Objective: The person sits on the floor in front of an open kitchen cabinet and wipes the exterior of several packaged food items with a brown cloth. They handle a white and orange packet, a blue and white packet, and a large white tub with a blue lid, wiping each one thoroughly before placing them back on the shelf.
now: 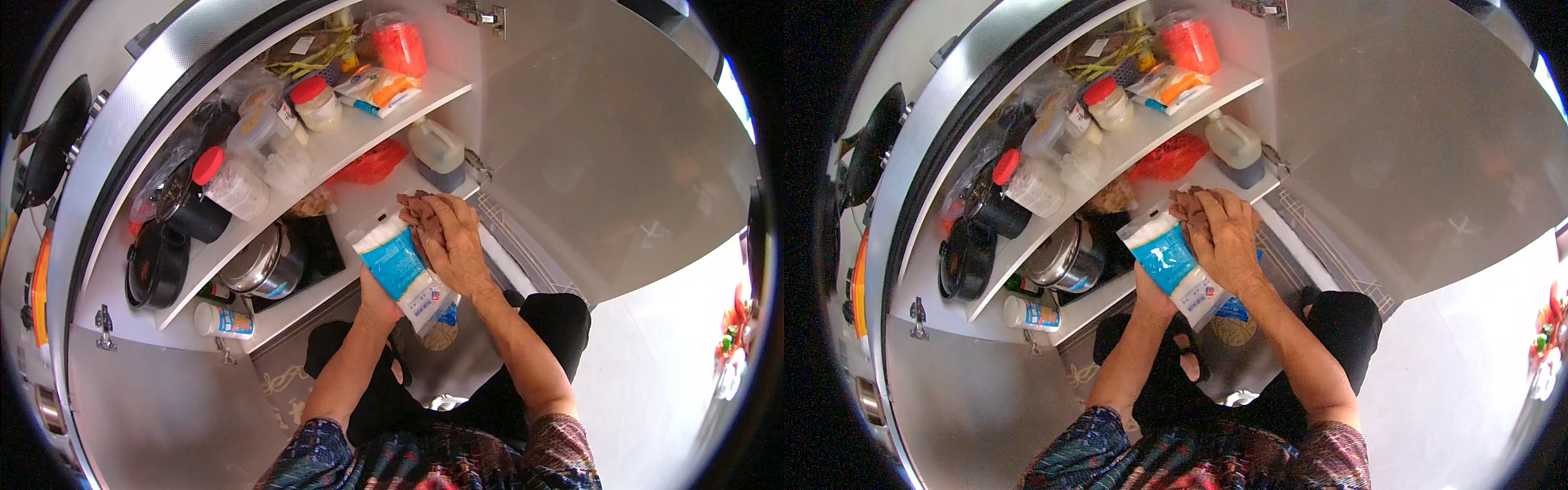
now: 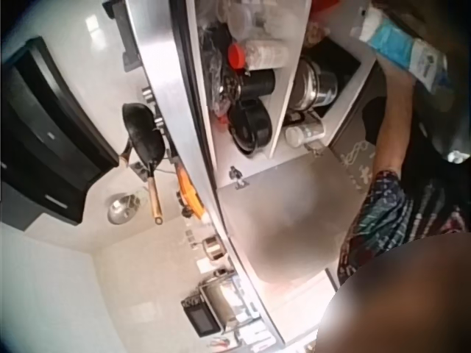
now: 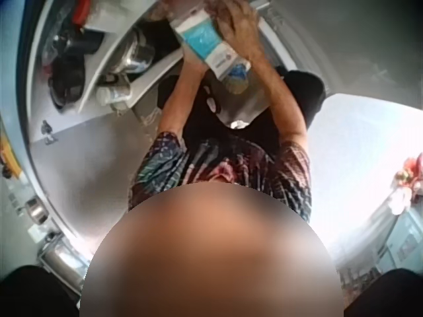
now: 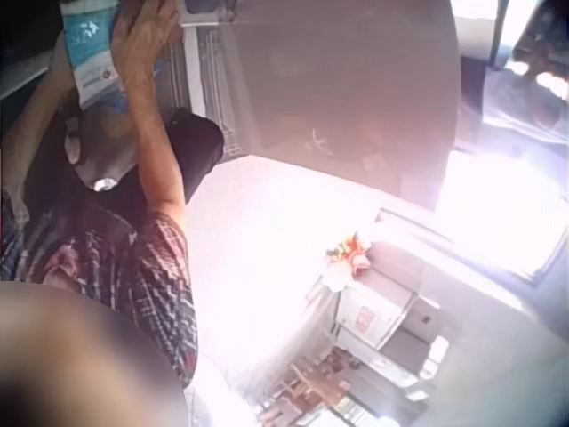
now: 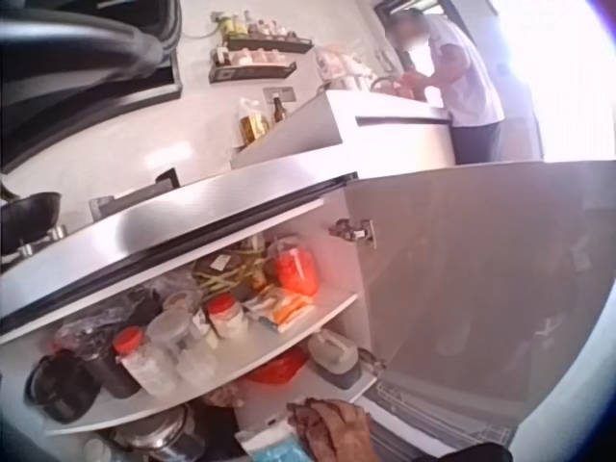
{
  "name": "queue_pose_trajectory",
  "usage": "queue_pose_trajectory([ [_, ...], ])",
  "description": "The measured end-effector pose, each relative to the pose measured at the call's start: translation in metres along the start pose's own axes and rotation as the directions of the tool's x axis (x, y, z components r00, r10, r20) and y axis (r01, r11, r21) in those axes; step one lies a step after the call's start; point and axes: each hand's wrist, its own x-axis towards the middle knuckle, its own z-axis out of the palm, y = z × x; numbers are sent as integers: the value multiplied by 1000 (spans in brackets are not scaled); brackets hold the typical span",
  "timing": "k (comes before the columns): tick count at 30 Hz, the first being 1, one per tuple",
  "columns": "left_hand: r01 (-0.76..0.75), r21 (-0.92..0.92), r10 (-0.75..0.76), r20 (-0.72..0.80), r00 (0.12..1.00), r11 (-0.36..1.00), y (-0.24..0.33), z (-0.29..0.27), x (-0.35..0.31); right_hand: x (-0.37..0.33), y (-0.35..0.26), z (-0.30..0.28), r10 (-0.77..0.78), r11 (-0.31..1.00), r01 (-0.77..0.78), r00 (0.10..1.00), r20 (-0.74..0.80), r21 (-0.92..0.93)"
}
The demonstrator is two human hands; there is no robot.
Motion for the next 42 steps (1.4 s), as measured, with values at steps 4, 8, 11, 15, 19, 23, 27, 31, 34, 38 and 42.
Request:
queue_pose_trajectory([
  [4,-43,-73,49,81,996,996,7,-2,-1,-15,-13,2,-157,988,157,987,17,4],
  [8,-63,14,61,99,993,998,14,1,-2,-45,-34,-1,-195,981,194,968,160,26],
  [11,-5,9,4,174,985,1000,18,5,-1,-58,-36,-5,-329,944,323,909,255,64],
  [15,21,-28,-15,187,982,999,16,9,-7,-49,-33,-6,-426,903,427,870,250,52],
  [19,-42,-41,43,28,999,998,5,-16,-1,-20,-32,-7,-268,960,274,958,103,-54],
  [23,69,-206,-19,235,972,976,-2,-4,-2,-3,-20,-6,-143,988,135,983,-113,-76],
  [27,-50,115,69,-168,983,992,-5,10,-7,-7,-35,3,-133,991,133,991,-17,-17],
  [31,-34,-150,57,155,986,988,5,-14,-4,-19,-56,23,-296,954,290,952,81,80],
  [34,-10,-217,63,240,969,976,7,-28,-1,-25,-57,20,-277,961,278,954,112,2],
  [38,-1,-261,89,324,942,965,14,-33,1,-22,-41,13,-158,982,160,987,29,-102],
  [42,-46,-272,120,263,957,961,15,-22,6,-18,-19,-1,-45,993,49,998,32,-105],
])
